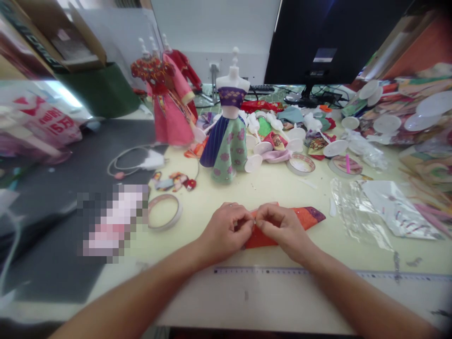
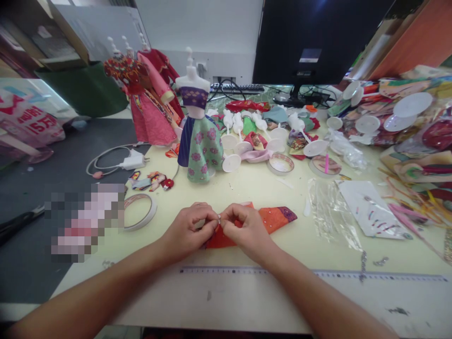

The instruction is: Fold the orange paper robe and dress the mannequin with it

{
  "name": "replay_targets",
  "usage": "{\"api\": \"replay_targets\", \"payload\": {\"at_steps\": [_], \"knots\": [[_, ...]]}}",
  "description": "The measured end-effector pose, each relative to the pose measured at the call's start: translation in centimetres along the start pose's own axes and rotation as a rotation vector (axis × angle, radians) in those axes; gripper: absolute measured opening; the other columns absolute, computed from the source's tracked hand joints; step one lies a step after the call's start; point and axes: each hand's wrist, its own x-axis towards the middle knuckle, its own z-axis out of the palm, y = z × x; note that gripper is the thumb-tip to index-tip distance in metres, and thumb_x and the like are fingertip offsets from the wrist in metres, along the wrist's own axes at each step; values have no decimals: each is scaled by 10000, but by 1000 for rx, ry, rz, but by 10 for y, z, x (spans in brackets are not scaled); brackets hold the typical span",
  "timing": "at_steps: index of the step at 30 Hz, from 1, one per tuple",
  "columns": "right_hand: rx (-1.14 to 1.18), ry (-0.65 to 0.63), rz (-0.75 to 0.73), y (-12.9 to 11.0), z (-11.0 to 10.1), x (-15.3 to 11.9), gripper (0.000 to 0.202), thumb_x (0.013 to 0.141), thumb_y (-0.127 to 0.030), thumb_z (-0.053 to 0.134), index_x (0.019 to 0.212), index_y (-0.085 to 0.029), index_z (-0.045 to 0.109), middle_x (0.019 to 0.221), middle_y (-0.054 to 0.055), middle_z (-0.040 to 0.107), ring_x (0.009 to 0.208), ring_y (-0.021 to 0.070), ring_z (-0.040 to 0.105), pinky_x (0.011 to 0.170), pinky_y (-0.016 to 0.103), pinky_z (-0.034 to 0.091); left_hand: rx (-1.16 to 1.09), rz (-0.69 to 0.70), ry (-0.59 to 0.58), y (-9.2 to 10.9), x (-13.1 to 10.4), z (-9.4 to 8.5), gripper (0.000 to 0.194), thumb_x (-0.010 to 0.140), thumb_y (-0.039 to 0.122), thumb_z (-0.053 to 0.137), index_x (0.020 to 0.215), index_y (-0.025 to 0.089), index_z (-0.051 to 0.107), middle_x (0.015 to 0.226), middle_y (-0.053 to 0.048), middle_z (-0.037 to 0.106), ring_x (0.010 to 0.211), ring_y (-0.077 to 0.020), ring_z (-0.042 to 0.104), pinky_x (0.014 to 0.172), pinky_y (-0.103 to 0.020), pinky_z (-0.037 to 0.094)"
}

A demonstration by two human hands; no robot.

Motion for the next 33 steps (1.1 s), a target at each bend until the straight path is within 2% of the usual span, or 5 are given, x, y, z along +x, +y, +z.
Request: {"api": "replay_targets", "payload": {"at_steps": [10,15,23,28,33], "knots": [[-169,48,-143,-2,1,-4,94,772,-182,487,689,-178,532,665,6,573,669,149,531,637,271,428,84,72,21,-2,0,1,157,767,133,467,632,172,539,563,21,537,586,-112,474,689,-291,399],[-199,70,-162,1,3,-3,95,725,-143,499,636,-178,494,608,-11,529,598,127,485,576,249,400,185,167,31,-3,-2,2,161,773,128,450,642,162,538,578,8,527,600,-120,462,738,-320,391],[115,26,85,-2,1,0,139,705,-252,538,602,-163,508,595,-19,505,577,109,450,533,226,358,-9,-47,-13,1,-1,1,160,757,136,479,619,172,551,589,20,582,618,-114,510,670,-266,403],[173,60,121,-5,-1,0,138,691,-258,556,604,-159,515,548,-40,465,508,80,381,478,206,299,-44,-100,-15,3,1,-2,159,764,156,480,643,164,583,614,14,599,617,-108,527,645,-245,405],[189,60,123,-5,-2,0,142,698,-258,558,611,-156,513,554,-40,459,514,77,364,487,209,278,-49,-127,-32,4,1,-4,163,770,159,474,659,159,594,630,12,603,617,-102,527,638,-229,400]]}}
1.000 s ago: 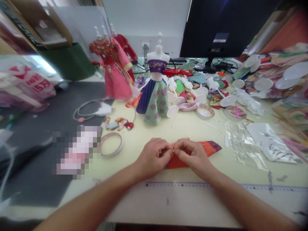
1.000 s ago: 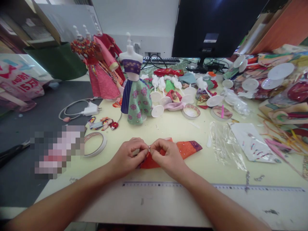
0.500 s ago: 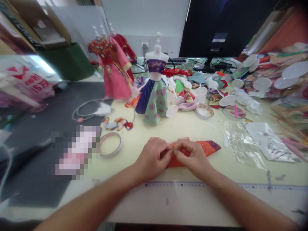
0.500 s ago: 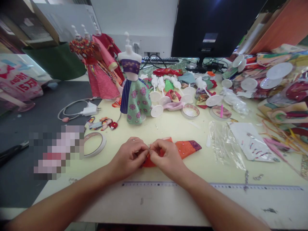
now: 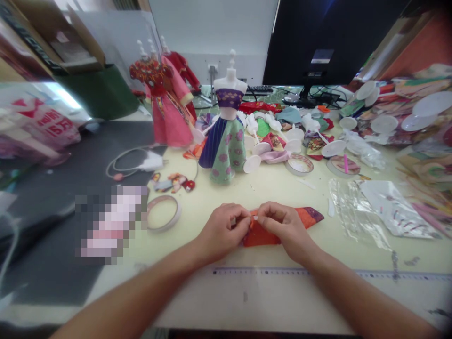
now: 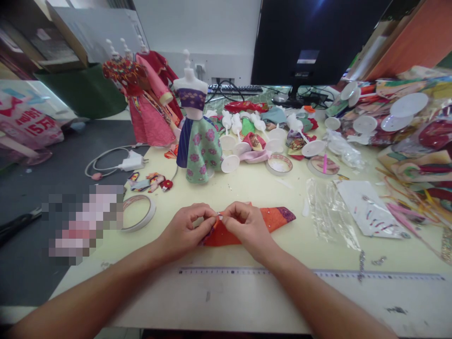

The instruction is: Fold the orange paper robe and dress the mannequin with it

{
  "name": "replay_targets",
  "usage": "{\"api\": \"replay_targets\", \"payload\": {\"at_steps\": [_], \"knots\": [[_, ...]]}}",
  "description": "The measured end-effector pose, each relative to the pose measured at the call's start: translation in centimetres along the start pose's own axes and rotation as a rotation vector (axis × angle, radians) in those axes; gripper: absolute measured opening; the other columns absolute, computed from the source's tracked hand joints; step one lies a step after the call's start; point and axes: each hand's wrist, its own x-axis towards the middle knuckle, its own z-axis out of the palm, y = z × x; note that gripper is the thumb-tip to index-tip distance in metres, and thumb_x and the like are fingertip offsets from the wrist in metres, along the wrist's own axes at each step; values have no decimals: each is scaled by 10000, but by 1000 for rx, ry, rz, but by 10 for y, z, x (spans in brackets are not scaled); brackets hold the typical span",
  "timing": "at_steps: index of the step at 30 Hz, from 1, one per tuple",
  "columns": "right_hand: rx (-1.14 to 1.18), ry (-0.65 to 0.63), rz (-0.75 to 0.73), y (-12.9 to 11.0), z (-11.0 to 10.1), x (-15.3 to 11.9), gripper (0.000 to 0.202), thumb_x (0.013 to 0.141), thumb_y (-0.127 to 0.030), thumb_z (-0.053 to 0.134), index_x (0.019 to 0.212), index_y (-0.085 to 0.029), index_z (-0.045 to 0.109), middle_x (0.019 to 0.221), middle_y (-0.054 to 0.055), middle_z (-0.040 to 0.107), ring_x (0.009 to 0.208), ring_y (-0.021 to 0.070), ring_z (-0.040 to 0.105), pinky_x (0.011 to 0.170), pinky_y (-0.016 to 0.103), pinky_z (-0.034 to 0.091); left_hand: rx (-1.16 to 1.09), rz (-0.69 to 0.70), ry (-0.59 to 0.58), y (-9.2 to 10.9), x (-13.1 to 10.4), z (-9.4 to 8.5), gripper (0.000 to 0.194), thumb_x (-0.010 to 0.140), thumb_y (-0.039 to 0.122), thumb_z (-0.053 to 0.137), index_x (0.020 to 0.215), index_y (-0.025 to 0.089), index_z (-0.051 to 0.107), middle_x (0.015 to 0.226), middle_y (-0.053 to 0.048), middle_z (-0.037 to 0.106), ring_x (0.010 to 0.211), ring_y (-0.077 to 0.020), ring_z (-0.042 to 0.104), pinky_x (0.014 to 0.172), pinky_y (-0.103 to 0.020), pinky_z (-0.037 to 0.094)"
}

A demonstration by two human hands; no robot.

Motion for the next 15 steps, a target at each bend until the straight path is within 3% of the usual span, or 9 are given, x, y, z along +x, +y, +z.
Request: {"api": "replay_targets", "payload": {"at_steps": [10,15], "knots": [[44,44,22,0,-4,1,159,684,-270,577,603,-157,499,529,-48,426,483,68,328,461,208,235,-11,-37,-15,2,1,-3,172,777,156,455,653,160,575,631,13,592,618,-98,519,629,-217,391],[93,62,29,-1,-12,2,160,681,-276,589,613,-154,511,551,-36,469,503,77,381,485,207,281,8,-44,-12,2,2,-6,173,773,164,449,640,167,560,651,12,599,647,-107,520,645,-225,391]]}}
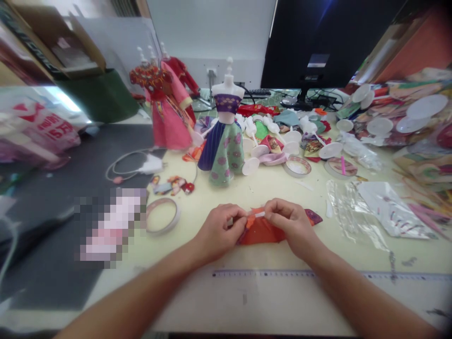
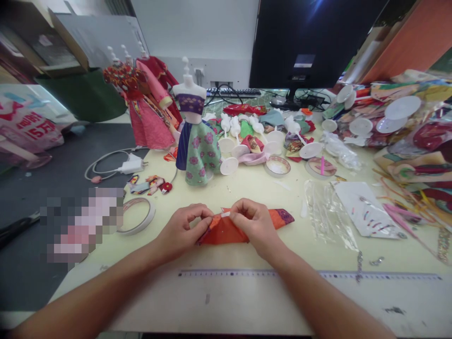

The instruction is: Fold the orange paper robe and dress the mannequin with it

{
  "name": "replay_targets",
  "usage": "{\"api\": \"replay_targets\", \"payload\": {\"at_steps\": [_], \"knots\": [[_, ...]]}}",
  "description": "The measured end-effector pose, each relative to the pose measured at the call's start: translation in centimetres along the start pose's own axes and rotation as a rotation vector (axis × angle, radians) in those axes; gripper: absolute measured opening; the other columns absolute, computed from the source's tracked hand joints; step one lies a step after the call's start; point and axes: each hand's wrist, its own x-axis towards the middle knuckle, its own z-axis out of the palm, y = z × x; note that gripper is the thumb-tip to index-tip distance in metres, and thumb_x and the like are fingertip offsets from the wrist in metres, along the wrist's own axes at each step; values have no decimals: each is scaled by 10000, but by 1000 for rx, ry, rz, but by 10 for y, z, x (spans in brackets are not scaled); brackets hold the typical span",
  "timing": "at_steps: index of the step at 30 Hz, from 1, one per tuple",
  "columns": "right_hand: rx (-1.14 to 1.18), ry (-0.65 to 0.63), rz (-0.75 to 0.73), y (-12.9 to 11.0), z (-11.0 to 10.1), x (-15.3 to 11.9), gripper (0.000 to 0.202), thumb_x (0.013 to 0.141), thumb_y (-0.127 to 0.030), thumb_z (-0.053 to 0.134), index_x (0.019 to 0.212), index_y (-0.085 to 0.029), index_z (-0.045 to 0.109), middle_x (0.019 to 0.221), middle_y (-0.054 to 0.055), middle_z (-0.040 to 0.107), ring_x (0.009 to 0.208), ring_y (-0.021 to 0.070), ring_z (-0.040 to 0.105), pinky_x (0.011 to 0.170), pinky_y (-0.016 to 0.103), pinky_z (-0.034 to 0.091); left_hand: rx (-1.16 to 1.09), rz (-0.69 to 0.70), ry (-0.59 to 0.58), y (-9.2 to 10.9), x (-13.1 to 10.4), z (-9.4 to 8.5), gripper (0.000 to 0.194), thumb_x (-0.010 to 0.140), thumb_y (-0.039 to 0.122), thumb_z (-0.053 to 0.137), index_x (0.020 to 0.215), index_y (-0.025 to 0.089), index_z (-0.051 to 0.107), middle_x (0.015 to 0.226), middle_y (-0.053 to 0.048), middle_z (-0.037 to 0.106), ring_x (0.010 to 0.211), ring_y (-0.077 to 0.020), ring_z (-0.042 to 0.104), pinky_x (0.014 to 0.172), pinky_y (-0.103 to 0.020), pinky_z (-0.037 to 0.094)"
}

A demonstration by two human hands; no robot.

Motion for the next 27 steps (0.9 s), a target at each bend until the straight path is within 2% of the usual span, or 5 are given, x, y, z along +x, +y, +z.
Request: {"api": "replay_targets", "payload": {"at_steps": [7,10,16,21,27], "knots": [[59,55,3,1,-13,5,94,680,-234,571,631,-169,523,581,-23,512,525,99,444,500,217,329,48,-27,-23,-3,4,-3,165,749,155,452,613,171,544,620,24,588,639,-105,513,675,-236,382],[13,162,-71,-2,-31,11,76,672,-221,572,634,-163,538,567,-23,507,536,99,455,519,216,343,135,-5,-26,-6,4,-6,164,742,159,446,616,176,549,627,19,593,661,-118,512,686,-251,372],[-587,453,-263,-22,-86,41,159,693,-304,471,646,-163,526,552,-19,482,543,111,445,524,221,354,310,25,-54,-10,6,-13,191,747,170,422,619,173,563,623,-2,601,683,-142,525,660,-266,348],[-877,473,-206,-29,-118,80,122,652,-264,492,599,-161,531,518,-20,480,503,116,423,489,228,283,342,52,-50,-12,6,-16,202,756,175,414,620,174,564,619,-3,603,665,-139,519,658,-268,337],[-1187,389,-68,-25,-134,107,121,640,-167,518,627,-163,638,622,27,605,569,153,493,504,233,253,350,63,-47,-16,6,-17,210,772,209,413,617,173,551,616,-4,596,655,-138,507,670,-274,333]]}}
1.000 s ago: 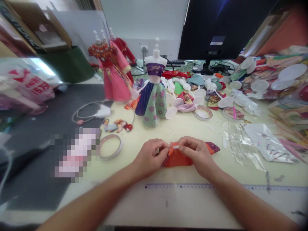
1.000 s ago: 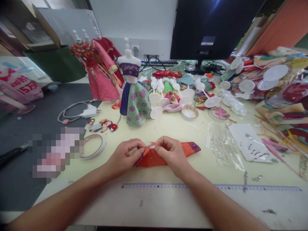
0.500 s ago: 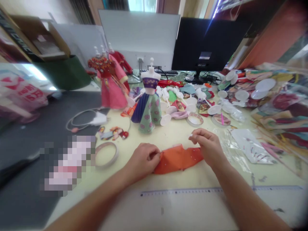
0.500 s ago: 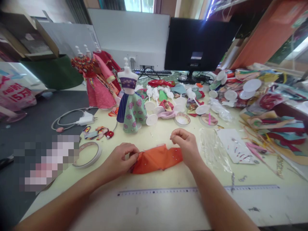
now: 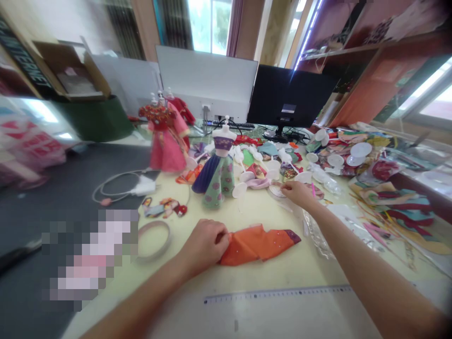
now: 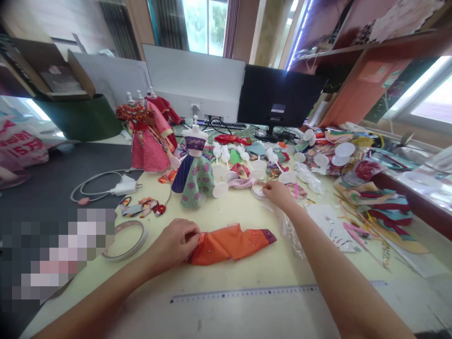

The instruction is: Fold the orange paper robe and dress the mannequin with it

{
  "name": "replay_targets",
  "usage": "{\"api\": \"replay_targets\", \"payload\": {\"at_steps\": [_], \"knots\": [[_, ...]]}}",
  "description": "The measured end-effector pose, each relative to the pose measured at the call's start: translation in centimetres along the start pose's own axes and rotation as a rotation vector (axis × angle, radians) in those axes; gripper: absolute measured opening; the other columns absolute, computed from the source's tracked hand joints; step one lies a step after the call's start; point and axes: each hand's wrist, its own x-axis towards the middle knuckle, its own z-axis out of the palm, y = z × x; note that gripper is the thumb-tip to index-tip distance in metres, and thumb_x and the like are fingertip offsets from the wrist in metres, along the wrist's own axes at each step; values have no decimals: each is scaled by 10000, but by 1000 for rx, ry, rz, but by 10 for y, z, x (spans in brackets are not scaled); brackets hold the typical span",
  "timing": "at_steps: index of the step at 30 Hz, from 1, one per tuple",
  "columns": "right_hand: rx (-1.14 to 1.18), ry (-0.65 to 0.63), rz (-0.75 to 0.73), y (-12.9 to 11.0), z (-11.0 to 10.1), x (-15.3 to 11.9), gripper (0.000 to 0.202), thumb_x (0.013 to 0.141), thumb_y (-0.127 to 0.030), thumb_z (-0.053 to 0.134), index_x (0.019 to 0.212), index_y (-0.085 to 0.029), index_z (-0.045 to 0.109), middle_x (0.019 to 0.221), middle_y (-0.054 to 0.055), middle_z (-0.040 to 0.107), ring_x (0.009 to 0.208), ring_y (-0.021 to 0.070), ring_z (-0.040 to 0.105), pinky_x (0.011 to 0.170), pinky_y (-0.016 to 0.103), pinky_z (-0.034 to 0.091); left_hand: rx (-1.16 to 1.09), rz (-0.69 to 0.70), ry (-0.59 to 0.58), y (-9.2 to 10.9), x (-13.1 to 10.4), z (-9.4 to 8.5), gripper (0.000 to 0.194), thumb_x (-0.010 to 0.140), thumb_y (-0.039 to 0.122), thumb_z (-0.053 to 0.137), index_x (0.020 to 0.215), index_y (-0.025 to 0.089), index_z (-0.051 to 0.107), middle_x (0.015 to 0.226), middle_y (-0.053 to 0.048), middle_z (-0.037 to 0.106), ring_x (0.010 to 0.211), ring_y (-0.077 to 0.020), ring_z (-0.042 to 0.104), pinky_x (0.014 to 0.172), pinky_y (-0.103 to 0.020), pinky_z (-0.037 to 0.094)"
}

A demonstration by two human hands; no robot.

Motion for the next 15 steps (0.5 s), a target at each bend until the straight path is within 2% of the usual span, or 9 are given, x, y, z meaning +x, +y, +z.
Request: {"api": "replay_targets", "payload": {"at_steps": [3,7,15], "knots": [[-90,-32,-20,2,2,1,167,678,-163,502,703,-173,667,720,43,642,636,167,524,514,229,255,-1,-2,-4,0,1,-1,217,775,215,409,616,174,551,614,-5,595,648,-136,501,676,-275,335],[-157,-30,-52,2,5,-1,184,719,-171,479,741,-169,662,746,55,643,677,177,536,530,233,264,5,16,-16,0,1,-1,227,780,210,400,627,174,564,626,-11,605,645,-135,500,689,-278,338],[-142,20,-77,5,13,-1,185,710,-116,478,788,-141,643,774,60,637,691,168,550,558,223,310,12,19,-23,-1,0,1,224,789,231,418,646,177,582,639,-10,621,661,-142,531,687,-274,351]]}}
